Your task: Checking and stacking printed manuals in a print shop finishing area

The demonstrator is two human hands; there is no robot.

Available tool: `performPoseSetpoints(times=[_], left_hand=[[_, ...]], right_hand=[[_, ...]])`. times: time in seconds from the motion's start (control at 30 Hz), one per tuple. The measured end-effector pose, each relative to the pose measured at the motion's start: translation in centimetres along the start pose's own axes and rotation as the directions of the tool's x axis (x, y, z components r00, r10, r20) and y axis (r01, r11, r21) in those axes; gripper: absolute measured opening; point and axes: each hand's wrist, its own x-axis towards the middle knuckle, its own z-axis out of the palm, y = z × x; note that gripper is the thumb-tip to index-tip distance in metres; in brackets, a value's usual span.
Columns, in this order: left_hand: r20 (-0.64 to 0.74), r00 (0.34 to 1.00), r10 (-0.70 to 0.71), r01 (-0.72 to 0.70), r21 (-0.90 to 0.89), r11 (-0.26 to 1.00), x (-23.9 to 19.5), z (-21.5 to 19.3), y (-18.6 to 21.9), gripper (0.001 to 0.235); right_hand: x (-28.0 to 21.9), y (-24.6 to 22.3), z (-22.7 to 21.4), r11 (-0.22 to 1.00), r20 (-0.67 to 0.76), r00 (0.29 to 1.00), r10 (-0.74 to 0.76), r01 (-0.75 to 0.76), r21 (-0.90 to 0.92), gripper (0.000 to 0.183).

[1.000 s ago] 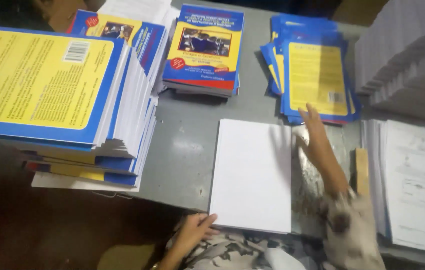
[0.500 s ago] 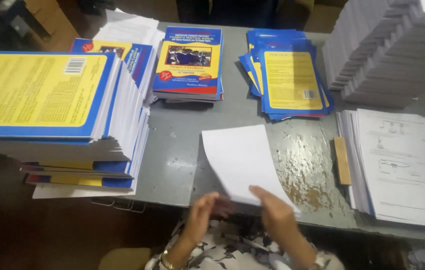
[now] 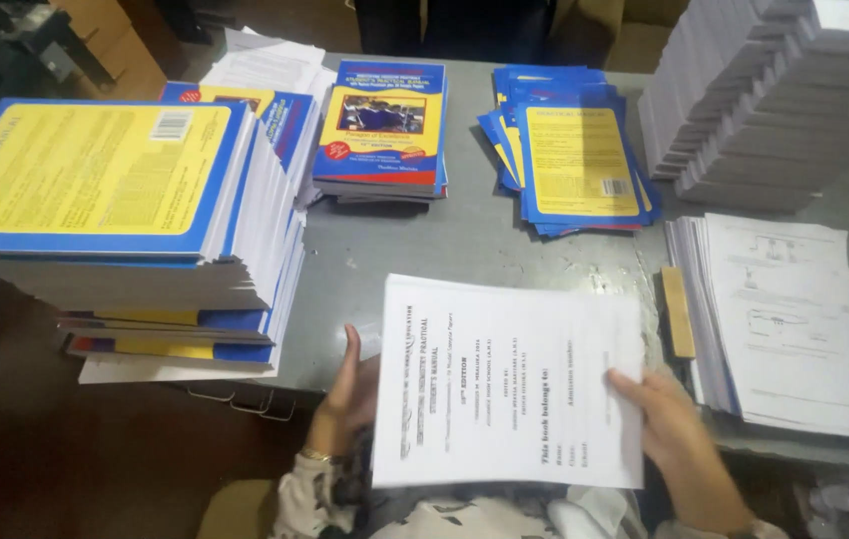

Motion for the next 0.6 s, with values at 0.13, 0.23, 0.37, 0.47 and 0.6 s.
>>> performPoseSetpoints(times=[0.13,0.23,0.37,0.47,0.6], left_hand=[[-0.054,0.957,-0.287,0.292,0.197,0.936,0.5,-1.7,-3.3,0.067],[-0.570,0.808,-0.151,0.500,0.525,0.689,0.8,1.0,-4.5,0.048],[-0.433,0.886,0.164,0.315,0.824,0.471,0.6,4.3,-4.7,0.040],[-0.254,0.904,0.343,0.085,0.895,0.438,0.6,6.2,-3.4,0.036],[-0.157,0.864,0.478,-0.095,0.882,0.462,1.9,4.2,-4.8,0.036]], right_hand=[[8.2,7.4,-2.0,0.990,0.064,0.998,-0.015,0.023,-0.136,0.036],[7.5,8.6,-2.1,0.973,0.058,0.989,-0.139,0.147,-0.178,0.039],[5.9,8.1,-2.4,0.890,0.074,0.919,-0.388,0.394,-0.230,0.045],[4.9,7.2,-2.1,0.815,-0.011,0.829,-0.559,0.547,-0.190,0.041],[7.7,8.5,-2.7,0.710,-0.055,0.713,-0.699,0.683,-0.173,0.045]])
